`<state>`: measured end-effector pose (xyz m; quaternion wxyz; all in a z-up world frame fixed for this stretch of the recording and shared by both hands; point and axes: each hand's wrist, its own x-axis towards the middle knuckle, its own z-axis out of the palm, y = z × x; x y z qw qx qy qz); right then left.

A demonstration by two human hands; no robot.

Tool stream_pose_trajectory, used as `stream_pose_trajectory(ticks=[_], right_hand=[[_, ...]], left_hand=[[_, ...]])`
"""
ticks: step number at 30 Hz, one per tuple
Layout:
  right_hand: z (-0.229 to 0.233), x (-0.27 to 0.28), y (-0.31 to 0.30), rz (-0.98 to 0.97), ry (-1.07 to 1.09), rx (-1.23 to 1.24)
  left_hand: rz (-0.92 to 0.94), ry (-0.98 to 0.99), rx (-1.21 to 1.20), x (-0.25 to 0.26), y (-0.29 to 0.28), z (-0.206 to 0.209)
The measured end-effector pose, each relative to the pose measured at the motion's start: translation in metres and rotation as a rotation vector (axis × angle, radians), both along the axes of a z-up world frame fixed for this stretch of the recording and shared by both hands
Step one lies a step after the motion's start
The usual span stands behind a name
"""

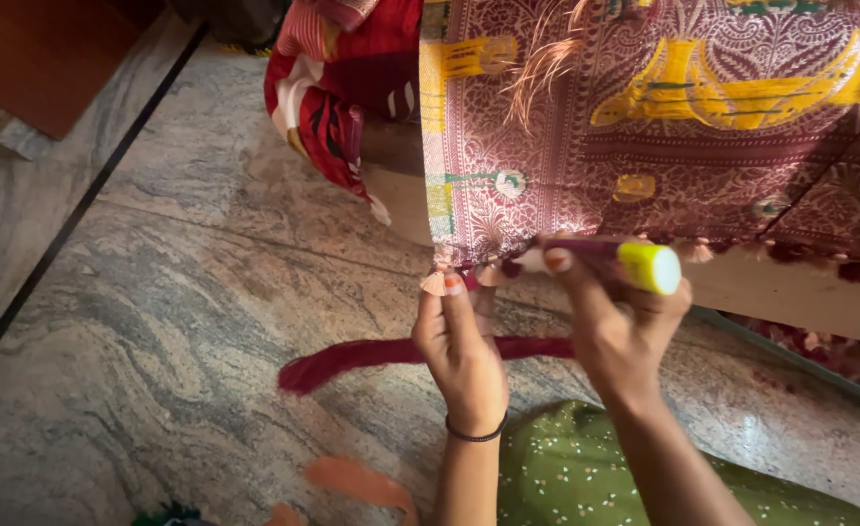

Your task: Applying glue and attaching decorative tassels to the border of a sari.

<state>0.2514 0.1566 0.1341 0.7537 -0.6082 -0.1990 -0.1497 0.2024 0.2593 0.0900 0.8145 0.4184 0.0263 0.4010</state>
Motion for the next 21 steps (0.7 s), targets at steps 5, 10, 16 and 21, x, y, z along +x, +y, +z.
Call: stream_pose_trajectory(ticks=[5, 10, 16, 21], right_hand=[[0.005, 0.003, -0.005, 0.0, 0.092, -0.023], [0.004, 0.004, -0.006, -0.012, 0.07, -0.077], [0.001, 0.007, -0.01, -0.006, 0.07, -0.075], [-0.011, 0.023, -0.023, 0.132, 0.115, 0.322]], left_hand=[[0.011, -0.004, -0.072, 0.003, 0.0, 0.002], [0.014, 0.006, -0.087, 0.003, -0.003, 0.01], [0.016, 0.023, -0.098, 0.004, -0.003, 0.004], [-0.15, -0.157, -0.09, 0.02, -0.003, 0.016]])
